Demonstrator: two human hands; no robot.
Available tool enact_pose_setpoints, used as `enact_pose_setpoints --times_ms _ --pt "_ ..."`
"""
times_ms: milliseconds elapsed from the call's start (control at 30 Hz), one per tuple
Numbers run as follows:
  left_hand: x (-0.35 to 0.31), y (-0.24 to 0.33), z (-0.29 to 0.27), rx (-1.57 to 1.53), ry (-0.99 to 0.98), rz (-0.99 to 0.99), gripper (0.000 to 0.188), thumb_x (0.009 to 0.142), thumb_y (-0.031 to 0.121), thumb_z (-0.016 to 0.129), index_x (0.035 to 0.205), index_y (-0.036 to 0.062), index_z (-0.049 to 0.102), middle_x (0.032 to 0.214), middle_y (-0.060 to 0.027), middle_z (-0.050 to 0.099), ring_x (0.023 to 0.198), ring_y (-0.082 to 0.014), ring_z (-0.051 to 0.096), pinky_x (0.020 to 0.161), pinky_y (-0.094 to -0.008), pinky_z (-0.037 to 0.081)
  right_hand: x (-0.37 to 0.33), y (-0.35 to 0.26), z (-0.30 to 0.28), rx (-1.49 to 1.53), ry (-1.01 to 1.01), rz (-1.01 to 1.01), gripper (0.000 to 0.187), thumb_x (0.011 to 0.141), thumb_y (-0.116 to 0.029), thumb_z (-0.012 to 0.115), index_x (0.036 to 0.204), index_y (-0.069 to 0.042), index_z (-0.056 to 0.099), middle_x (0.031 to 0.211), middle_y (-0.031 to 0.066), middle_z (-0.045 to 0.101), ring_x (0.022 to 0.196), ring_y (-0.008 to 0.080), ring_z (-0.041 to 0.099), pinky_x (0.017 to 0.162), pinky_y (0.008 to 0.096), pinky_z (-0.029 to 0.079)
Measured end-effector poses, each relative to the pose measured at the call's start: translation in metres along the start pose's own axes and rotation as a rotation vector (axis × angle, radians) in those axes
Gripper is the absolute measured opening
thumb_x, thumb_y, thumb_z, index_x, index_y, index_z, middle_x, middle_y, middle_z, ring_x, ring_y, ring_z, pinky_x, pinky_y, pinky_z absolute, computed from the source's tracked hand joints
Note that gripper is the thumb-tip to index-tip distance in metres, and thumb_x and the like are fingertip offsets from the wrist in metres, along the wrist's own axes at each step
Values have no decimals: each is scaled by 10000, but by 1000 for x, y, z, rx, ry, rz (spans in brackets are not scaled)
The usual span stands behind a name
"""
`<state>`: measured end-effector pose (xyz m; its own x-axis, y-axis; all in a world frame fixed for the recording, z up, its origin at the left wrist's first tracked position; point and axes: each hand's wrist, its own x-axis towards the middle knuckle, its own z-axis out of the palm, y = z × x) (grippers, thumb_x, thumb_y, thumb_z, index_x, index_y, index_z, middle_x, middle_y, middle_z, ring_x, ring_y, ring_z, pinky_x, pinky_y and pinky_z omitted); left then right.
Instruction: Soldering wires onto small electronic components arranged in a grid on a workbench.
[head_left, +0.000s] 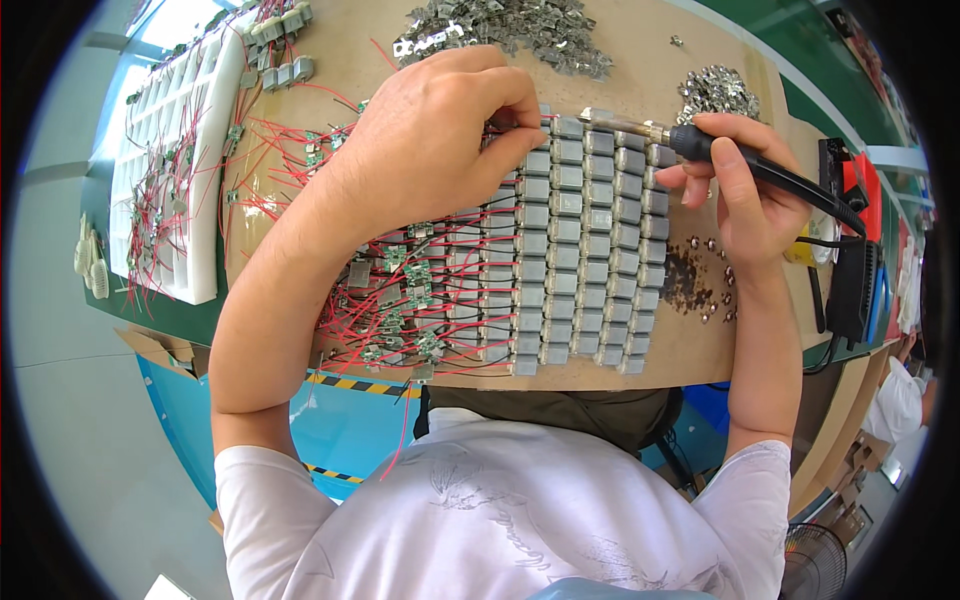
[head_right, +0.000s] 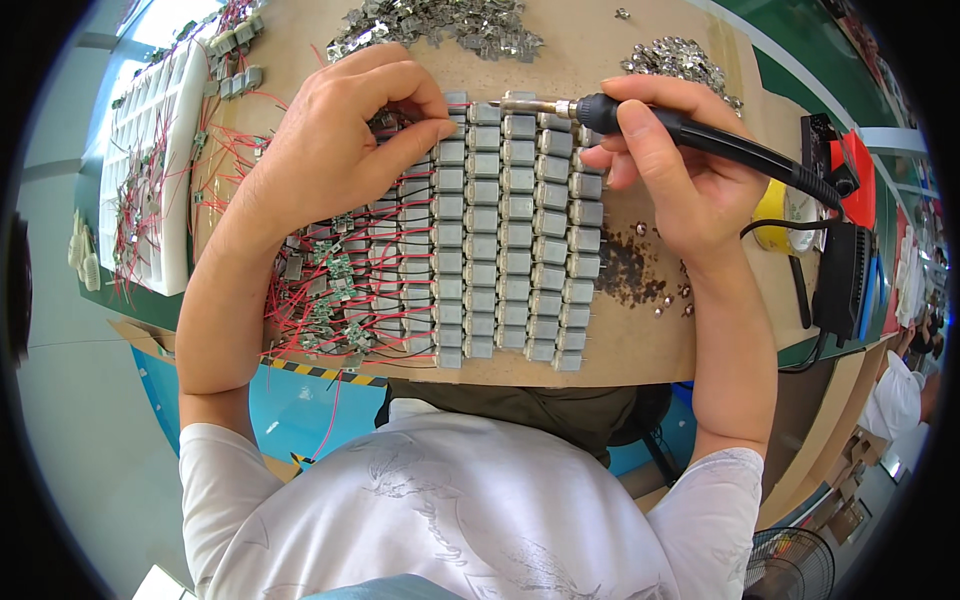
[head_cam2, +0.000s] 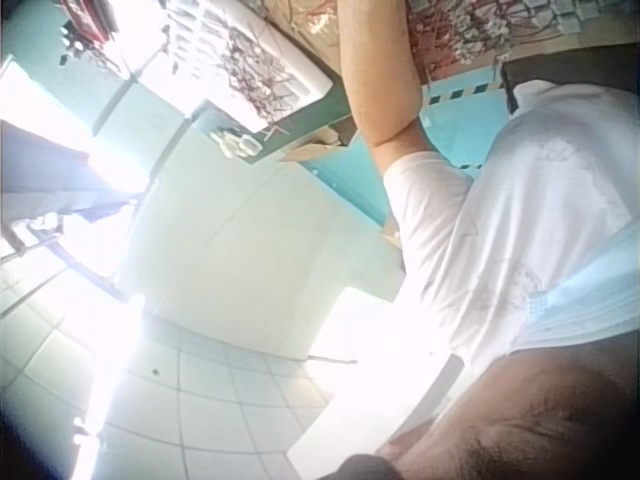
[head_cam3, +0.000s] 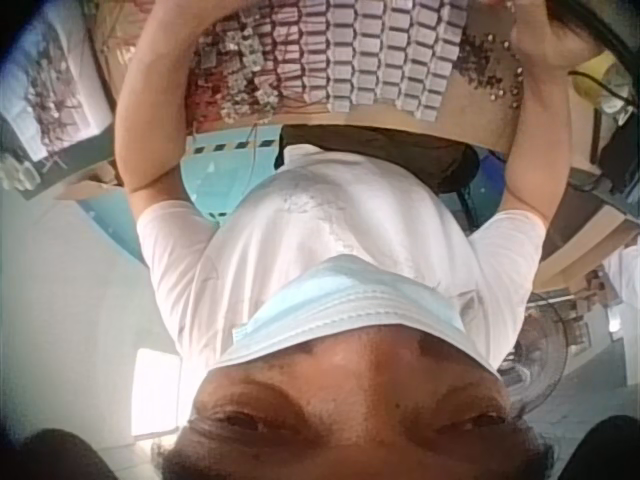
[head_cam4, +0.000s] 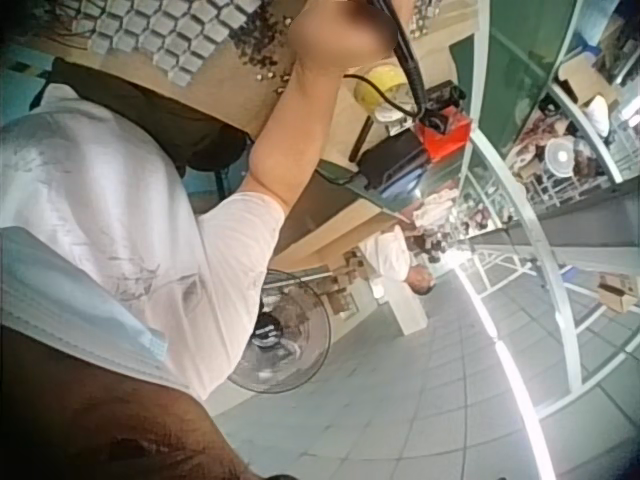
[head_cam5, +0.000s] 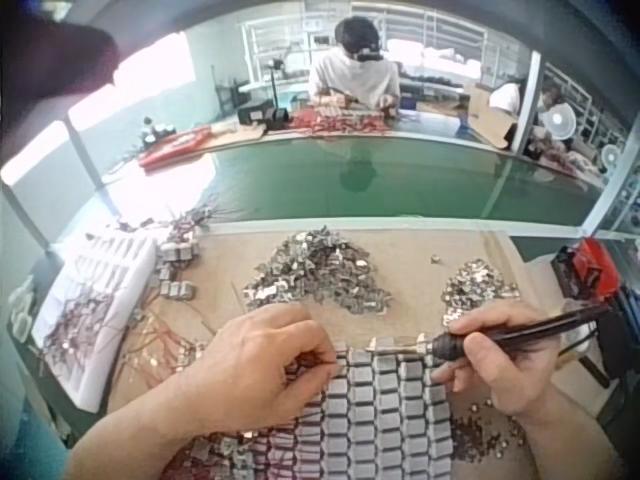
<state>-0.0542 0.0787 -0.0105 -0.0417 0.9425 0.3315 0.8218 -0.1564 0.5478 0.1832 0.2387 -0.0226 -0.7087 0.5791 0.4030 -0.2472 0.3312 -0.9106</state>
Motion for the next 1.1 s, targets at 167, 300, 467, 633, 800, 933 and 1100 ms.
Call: enact_pose_setpoints --times_ms 167,300,467,633,800,933,1100 --pt "-1 3 0 17 40 -18 103 804 83 733 828 20 655 835 -90 619 769 -268 632 678 -358 512 0 -2 0 -10 -26 13 175 958 -9 618 1111 52 676 783 78 708 634 110 693 570 202 547" --pt "-1 3 3 42 58 -38 110 776 88 731 803 20 650 853 -90 620 792 -274 621 712 -368 504 0 -2 2 -36 -43 33 176 953 -3 613 1107 54 677 807 84 712 651 122 706 572 198 545" --pt "-1 3 4 31 58 -61 111 770 86 727 795 15 646 858 -92 618 789 -269 620 717 -365 505 0 0 3 -41 -56 28 178 944 10 607 1098 60 679 805 82 710 657 128 709 576 198 547" --pt "-1 3 5 25 55 -80 109 762 87 718 791 11 646 852 -94 616 791 -263 622 720 -357 508 0 -1 4 -68 -73 36 176 939 12 606 1089 64 682 793 75 701 644 106 689 620 224 584" --pt "-1 2 5 35 52 -88 111 758 91 717 790 11 648 850 -94 617 796 -264 624 728 -359 510 1 -3 6 -78 -78 36 177 939 12 606 1088 68 683 780 67 686 632 92 673 651 240 604" --pt "-1 3 5 53 46 -92 112 754 93 720 789 12 649 853 -94 620 801 -266 626 734 -364 512 1 -4 8 -95 -70 39 177 941 12 604 1089 69 683 772 64 680 630 92 670 655 243 606" --pt "-1 3 5 53 47 -90 114 754 96 721 788 15 649 859 -91 622 805 -267 627 735 -365 513 1 -4 7 -92 -67 52 177 943 5 609 1092 63 685 771 60 682 637 96 676 654 242 604"
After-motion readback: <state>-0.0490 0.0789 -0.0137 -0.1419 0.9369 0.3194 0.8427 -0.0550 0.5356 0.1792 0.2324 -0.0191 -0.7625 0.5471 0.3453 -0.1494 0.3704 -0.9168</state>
